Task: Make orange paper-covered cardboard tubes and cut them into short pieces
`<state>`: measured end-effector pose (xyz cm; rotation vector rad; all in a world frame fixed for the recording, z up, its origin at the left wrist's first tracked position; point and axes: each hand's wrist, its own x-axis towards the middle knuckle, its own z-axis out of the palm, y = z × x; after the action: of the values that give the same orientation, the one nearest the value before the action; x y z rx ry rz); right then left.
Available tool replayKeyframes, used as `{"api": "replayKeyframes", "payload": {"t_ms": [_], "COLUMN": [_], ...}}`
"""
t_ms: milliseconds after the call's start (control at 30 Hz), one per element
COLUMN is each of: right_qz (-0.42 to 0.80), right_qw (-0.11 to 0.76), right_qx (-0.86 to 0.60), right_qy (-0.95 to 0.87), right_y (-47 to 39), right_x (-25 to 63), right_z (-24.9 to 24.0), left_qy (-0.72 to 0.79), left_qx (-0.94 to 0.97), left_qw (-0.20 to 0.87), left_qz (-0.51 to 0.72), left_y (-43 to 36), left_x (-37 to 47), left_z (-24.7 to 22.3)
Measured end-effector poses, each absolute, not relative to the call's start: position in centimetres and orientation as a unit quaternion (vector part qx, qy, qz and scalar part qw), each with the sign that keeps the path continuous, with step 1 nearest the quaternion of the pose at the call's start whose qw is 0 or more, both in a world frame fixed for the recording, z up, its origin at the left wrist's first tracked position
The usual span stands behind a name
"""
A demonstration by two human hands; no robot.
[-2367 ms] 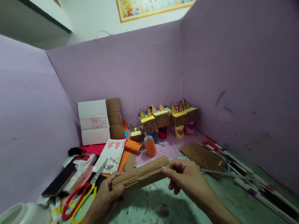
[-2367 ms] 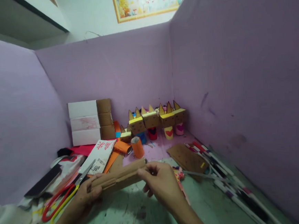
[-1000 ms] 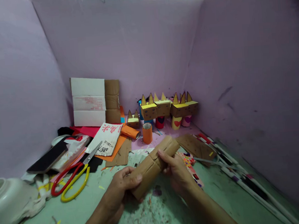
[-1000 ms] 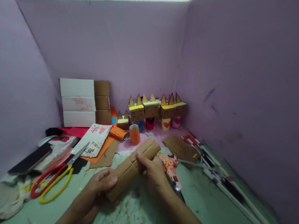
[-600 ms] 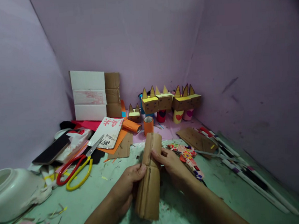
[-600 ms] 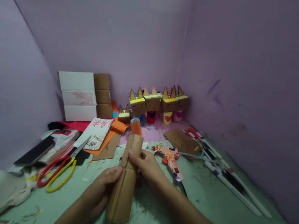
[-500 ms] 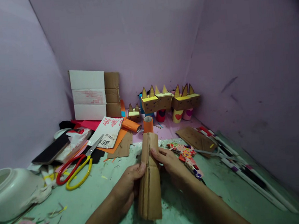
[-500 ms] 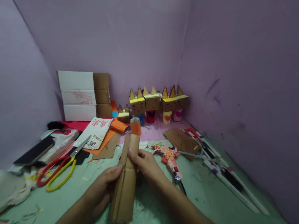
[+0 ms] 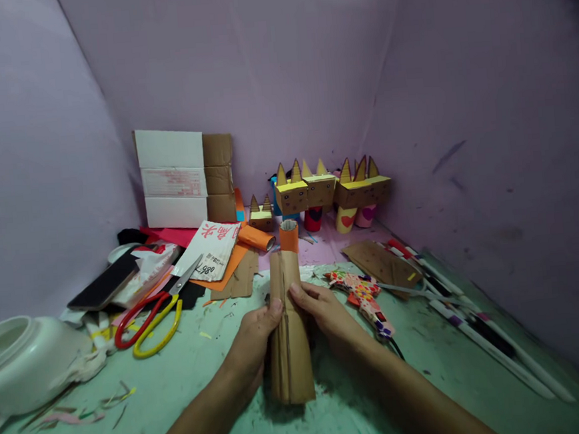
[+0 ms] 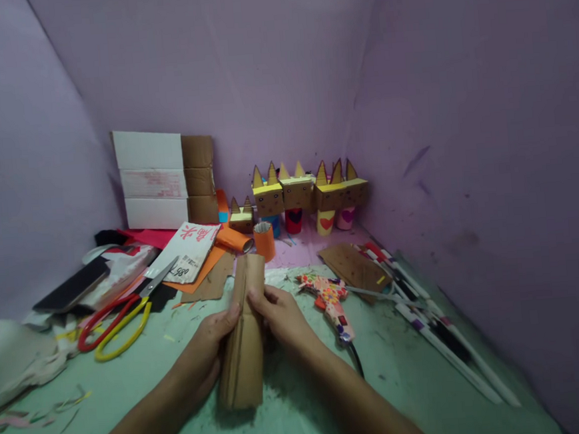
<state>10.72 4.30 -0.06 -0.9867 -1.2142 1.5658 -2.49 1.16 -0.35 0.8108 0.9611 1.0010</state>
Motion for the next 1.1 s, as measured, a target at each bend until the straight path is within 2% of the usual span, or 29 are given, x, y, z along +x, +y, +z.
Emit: {"api": "replayKeyframes", "payload": {"t_ms": [200,600,867,1100], "right_qz": [0.598,0.550,0.647,0.714], "right_qw": [0.411,0.406,0.397,0.496], "right_qx": [-0.352,-0.361,-0.358,-0.312], "right_qy": [-0.592,-0.635,-0.544,-0.384], "right_y": [4.1,4.0,3.9,4.2], "right_x": [10.7,10.7,10.5,11.3], "right_z": [-0.2,-0.2,-0.1,1.3], "left_qy": [0.449,0.457,0.428,0.378], "left_qx": [0.314,0.353,0.370,0.367], "left_qw": [0.652,0.626,0.662,0.753], "left_qz": [0.525,0.524,0.491,0.394], "left_y": [1.7,2.1,1.8,1.0], "left_x": [-2.8,-3.3,-4.4,-4.7], "left_z": [0.2,0.2,1.3,2.0]}}
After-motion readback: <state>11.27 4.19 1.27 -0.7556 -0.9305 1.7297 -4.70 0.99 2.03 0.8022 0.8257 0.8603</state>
